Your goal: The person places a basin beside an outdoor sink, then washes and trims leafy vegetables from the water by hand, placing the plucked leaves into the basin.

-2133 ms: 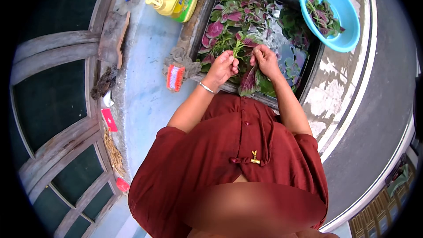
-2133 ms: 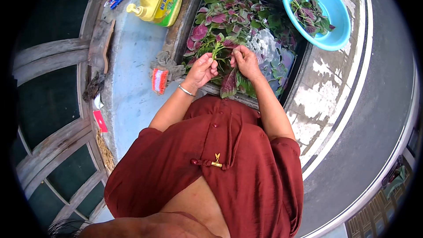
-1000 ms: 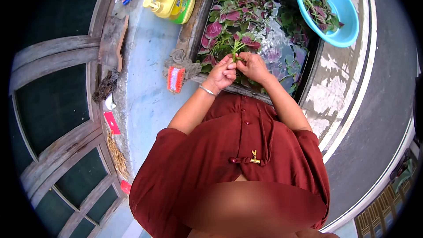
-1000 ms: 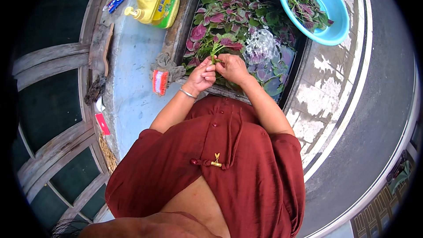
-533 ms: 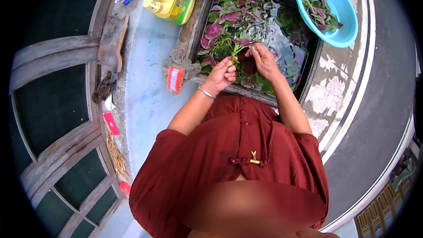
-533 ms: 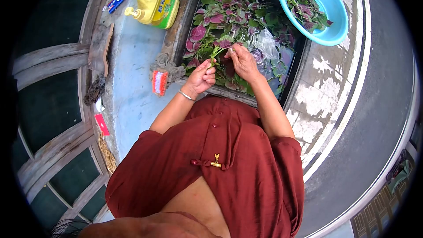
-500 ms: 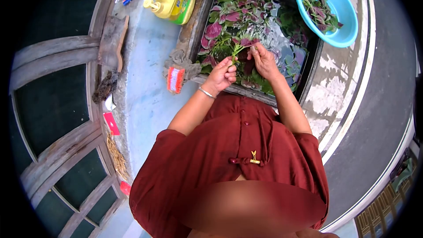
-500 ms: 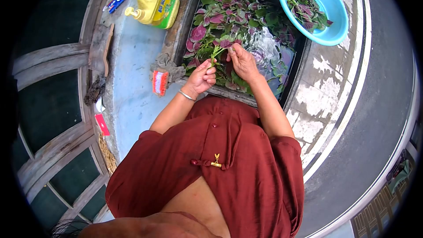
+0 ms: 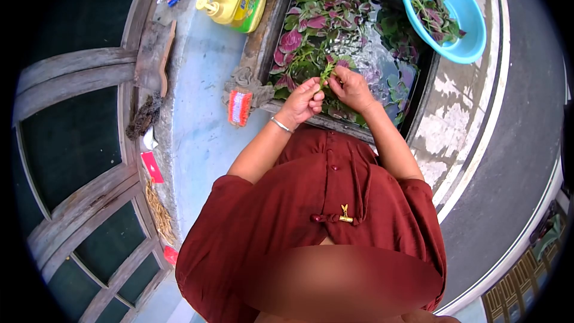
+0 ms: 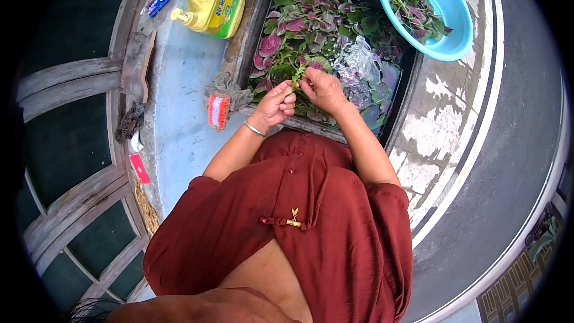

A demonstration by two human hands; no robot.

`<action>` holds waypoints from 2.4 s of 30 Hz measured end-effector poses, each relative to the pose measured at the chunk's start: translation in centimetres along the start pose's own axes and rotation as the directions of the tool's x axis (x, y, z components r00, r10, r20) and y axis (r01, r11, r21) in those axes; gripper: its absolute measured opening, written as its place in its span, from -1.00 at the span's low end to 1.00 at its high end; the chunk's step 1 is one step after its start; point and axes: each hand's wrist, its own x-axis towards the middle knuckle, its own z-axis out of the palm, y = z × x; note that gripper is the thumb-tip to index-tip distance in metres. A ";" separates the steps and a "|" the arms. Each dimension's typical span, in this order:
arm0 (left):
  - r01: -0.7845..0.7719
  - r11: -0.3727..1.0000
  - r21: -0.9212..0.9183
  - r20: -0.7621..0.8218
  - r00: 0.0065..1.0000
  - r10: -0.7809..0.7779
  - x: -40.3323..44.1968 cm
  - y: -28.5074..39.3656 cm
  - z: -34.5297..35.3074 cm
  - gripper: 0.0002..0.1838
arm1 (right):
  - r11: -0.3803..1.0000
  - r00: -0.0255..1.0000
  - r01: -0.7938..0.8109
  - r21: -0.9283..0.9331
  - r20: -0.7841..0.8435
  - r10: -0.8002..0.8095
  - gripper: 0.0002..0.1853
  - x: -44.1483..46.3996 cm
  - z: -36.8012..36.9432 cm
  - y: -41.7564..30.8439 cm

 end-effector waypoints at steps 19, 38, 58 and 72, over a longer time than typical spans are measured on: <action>-0.065 0.978 0.196 -0.037 0.997 0.074 -0.1 0.6 0.3 -0.85 | 0.981 0.987 -0.098 0.165 -0.106 0.117 -0.83 0.3 -0.8 1.7; -0.133 0.861 0.491 -0.046 0.983 0.179 0.6 0.7 0.9 -0.87 | 0.953 0.931 -0.299 0.048 -0.207 0.302 -0.86 0.5 1.5 1.7; -0.027 -0.044 0.999 0.046 0.849 0.526 -0.3 1.6 2.1 -0.86 | 0.973 0.985 0.161 -0.163 0.092 -0.147 -0.79 1.6 -2.4 1.6; -0.021 -0.302 0.953 0.202 0.787 0.583 -0.4 2.3 3.7 -0.84 | 0.975 0.985 0.175 -0.138 0.034 -0.172 -0.82 2.0 -1.9 2.0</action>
